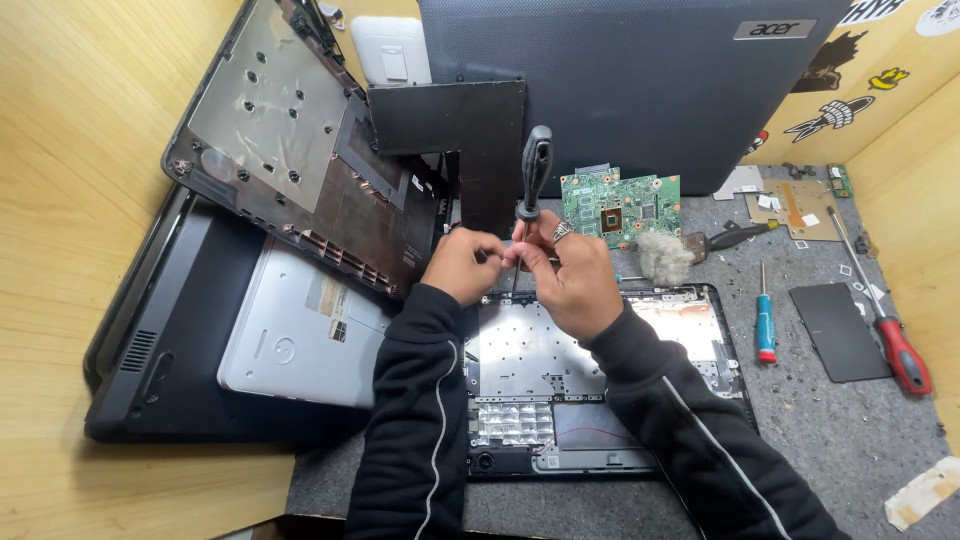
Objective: Removing internal screws from a laptop chassis using a screwdriver to disassemble the device.
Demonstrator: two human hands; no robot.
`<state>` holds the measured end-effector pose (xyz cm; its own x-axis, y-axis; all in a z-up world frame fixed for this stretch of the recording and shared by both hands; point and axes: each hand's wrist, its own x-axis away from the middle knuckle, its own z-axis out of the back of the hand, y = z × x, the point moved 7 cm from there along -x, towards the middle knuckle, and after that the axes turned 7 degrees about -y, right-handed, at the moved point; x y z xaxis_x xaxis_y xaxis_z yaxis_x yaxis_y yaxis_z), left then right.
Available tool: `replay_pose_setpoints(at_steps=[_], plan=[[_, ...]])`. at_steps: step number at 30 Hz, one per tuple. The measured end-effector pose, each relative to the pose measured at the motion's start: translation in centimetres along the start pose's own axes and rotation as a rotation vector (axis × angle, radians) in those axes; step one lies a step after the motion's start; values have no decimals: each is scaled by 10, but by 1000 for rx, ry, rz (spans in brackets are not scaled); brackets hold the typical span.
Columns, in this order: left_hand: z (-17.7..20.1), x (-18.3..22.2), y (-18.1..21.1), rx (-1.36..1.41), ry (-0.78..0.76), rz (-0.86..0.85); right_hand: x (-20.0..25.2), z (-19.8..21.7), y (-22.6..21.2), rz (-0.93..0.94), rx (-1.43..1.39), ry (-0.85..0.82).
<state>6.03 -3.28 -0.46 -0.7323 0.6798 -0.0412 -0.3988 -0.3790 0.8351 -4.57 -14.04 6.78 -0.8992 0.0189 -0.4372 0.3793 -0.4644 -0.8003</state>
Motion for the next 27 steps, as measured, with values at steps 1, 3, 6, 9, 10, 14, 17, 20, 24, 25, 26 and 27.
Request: replay_pose_setpoints(at_steps=[1, 3, 6, 9, 10, 14, 17, 20, 24, 25, 26, 27], plan=[[2, -2, -2, 3, -1, 4, 0, -1, 0, -3, -1, -3], [23, -3, -4, 155, 241, -53, 0, -5, -1, 7, -13, -28], [36, 6, 15, 342, 349, -183, -1, -6, -3, 11, -1, -36], [42, 10, 23, 427, 396, -280, -2, -5, -7, 28, -13, -42], [43, 11, 23, 426, 398, -279, -2, -6, -7, 28, -14, -44], [50, 17, 33, 458, 468, -375, -2, -8, -7, 37, -32, -46], [53, 22, 48, 510, 488, -481, -2, -8, -8, 41, -45, -58], [55, 33, 78, 550, 468, -614, -3, -9, -5, 42, -72, -62], [47, 52, 125, 439, 441, -710, -3, -7, 2, 32, -51, -43], [46, 52, 129, 440, 437, -708, -3, -5, 10, 28, -51, -40], [46, 55, 135, 364, 459, -715, -2, -5, 16, 40, -51, -37], [46, 58, 140, 287, 480, -722, -1, -4, 22, 51, -51, -34]])
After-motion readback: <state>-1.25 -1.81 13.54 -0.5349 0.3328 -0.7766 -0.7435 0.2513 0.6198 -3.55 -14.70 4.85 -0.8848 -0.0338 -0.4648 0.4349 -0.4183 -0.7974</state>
